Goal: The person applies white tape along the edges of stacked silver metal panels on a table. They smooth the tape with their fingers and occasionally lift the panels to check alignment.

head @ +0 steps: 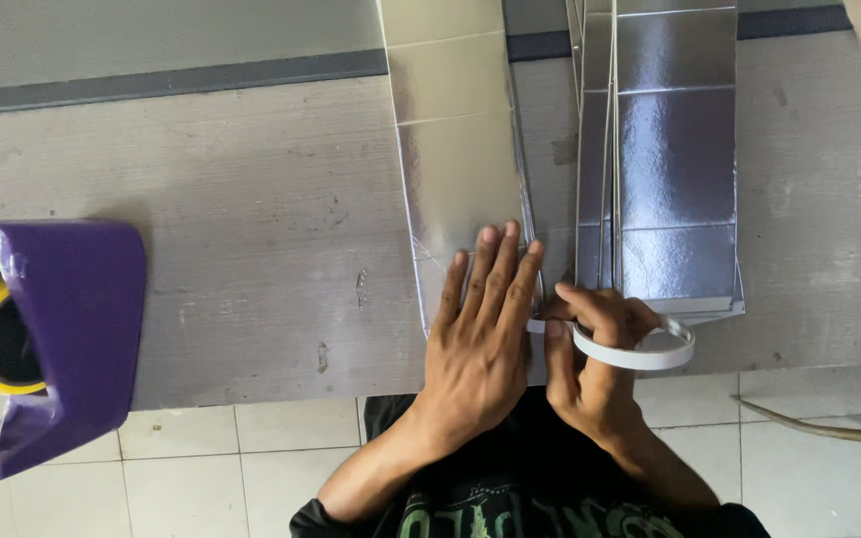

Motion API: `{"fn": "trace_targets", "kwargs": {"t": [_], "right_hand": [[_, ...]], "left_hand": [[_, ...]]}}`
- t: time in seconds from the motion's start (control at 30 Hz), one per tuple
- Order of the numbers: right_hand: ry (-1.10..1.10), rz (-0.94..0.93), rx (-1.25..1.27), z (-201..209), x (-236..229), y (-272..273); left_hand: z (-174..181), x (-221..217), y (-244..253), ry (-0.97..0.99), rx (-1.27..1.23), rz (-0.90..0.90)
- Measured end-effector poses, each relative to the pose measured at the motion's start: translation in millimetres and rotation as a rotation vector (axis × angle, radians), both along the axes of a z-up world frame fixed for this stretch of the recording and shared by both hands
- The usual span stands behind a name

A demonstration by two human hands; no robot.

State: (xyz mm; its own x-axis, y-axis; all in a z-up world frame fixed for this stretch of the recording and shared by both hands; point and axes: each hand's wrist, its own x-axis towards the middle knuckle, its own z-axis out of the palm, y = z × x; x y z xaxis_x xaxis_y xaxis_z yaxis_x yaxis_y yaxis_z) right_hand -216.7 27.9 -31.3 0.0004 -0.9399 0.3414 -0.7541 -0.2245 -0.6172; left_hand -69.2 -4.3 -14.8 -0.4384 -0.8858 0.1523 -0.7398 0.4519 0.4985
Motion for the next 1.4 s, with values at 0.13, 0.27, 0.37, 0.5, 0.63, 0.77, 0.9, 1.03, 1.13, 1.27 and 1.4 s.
{"fn": "trace_targets", "kwargs": {"t": [0.13, 0.27, 0.37, 0.5, 0.63, 0.77, 0.9, 1.03, 1.13, 1.27, 1.4], "right_hand": [[-0.062, -0.043, -0.073, -13.7, 1.8, 4.8], [0.022, -0.071, -0.151, -25.3, -1.9, 9.8], [-0.051, -0.164, -0.576, -21.5, 10.8, 7.7], [-0.157, -0.182, -0.901, -25.5, 3.4, 9.0], [-0.283, -0.221, -0.804, -23.7, 3.9, 12.6], [-0.237, -0.205, -0.431, -13.3, -6.7, 16.4], [-0.15, -0.092, -0.091, 17.5, -8.5, 7.7], [-0.245, -0.013, 0.032, 30.7, -10.1, 6.1], [-0.239, -0.088, -0.063, 28.0, -27.2, 6.5], [-0.334, -0.26, -0.077, 15.4, -73.5, 12.0], [-0.008, -0.33, 0.041, 7.1, -115.6, 19.3]], "left_hand": [[-2.0, -1.2, 0.1, -0.007, -0.015, 0.001], [-4.5, -1.8, -0.4, -0.05, -0.044, 0.006], [-5.0, -0.4, -1.0, -0.121, -0.074, -0.011], [-5.0, 1.7, -1.3, -0.148, -0.068, -0.034], [-2.7, 11.5, -1.9, -0.055, -0.027, -0.099], [8.4, 25.1, -6.2, -0.044, -0.062, -0.213], [24.2, 30.4, -4.3, 0.136, -0.085, -0.236], [26.2, 21.8, 10.2, 0.217, -0.053, -0.338], [22.4, 18.0, 13.4, 0.235, 0.002, -0.409], [16.9, 27.5, 12.2, 0.238, -0.021, -0.269], [19.8, 37.5, 9.5, 0.242, -0.04, -0.16]]}}
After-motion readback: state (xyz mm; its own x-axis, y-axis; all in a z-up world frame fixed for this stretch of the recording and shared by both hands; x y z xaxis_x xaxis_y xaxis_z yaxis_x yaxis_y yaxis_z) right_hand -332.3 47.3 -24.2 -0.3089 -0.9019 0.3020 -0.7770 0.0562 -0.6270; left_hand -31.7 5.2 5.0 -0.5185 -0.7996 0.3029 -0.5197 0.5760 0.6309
